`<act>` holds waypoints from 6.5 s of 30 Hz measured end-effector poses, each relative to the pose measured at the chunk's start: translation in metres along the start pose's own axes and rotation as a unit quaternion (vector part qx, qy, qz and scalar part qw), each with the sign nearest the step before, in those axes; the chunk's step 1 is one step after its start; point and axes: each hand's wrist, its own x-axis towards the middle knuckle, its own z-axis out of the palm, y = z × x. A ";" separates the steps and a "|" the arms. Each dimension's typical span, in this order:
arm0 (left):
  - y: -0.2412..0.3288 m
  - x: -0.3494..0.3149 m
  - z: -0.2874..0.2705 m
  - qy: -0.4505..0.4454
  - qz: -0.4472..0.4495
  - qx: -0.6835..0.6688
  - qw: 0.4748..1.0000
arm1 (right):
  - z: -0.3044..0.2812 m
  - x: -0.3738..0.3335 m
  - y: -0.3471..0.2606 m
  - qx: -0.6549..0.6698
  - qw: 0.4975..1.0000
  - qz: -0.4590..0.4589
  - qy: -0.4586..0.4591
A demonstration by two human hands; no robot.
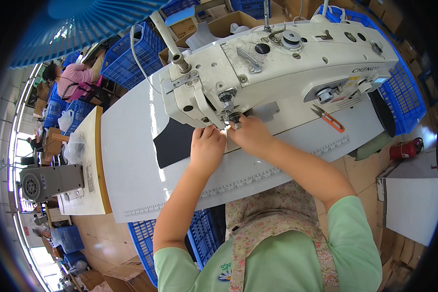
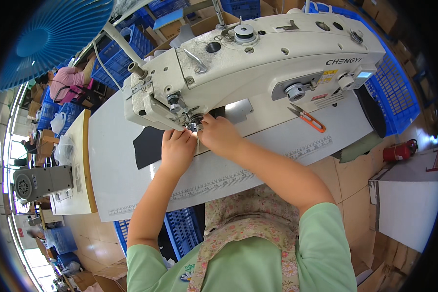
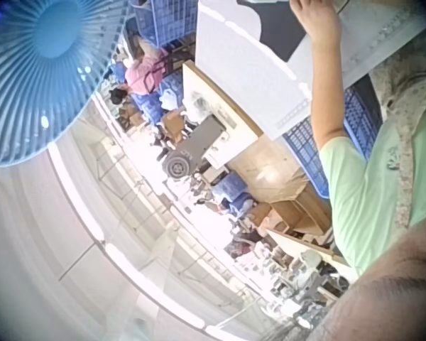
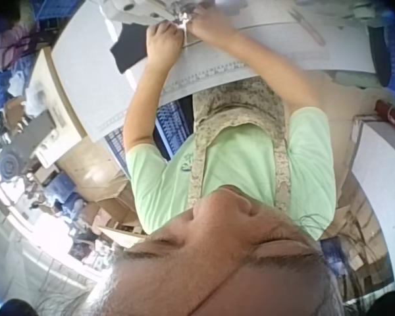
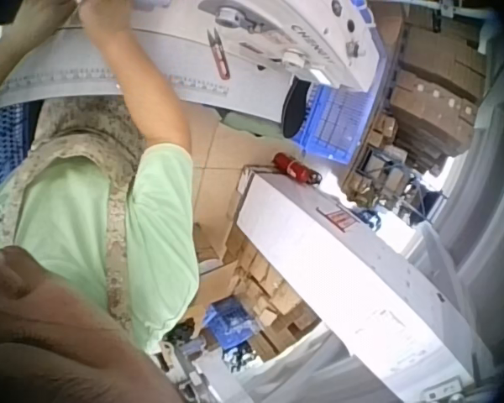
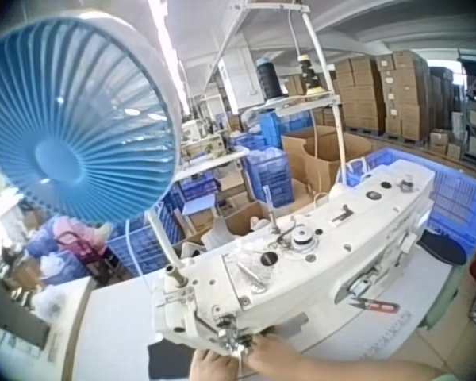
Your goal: The person finishes sewing a grey fabric piece on a sewing machine, cuts the thread using snips, and holds the piece by hand. Then, the person retrieves black fabric pieces from a crate and sews them together on the sewing machine.
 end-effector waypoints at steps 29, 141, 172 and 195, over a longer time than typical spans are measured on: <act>0.006 0.008 -0.046 -0.165 0.094 0.056 0.980 | -0.026 -0.009 0.045 -0.064 0.973 -0.223 0.001; 0.002 0.012 -0.056 -0.167 0.051 0.043 0.984 | -0.051 0.008 0.064 -0.074 0.945 -0.315 -0.045; -0.005 0.006 -0.027 -0.128 0.079 -0.033 0.988 | -0.027 -0.004 0.052 -0.020 0.979 -0.204 -0.017; 0.011 0.009 -0.007 -0.123 -0.008 0.027 0.992 | -0.002 -0.001 0.014 -0.115 0.989 -0.094 -0.018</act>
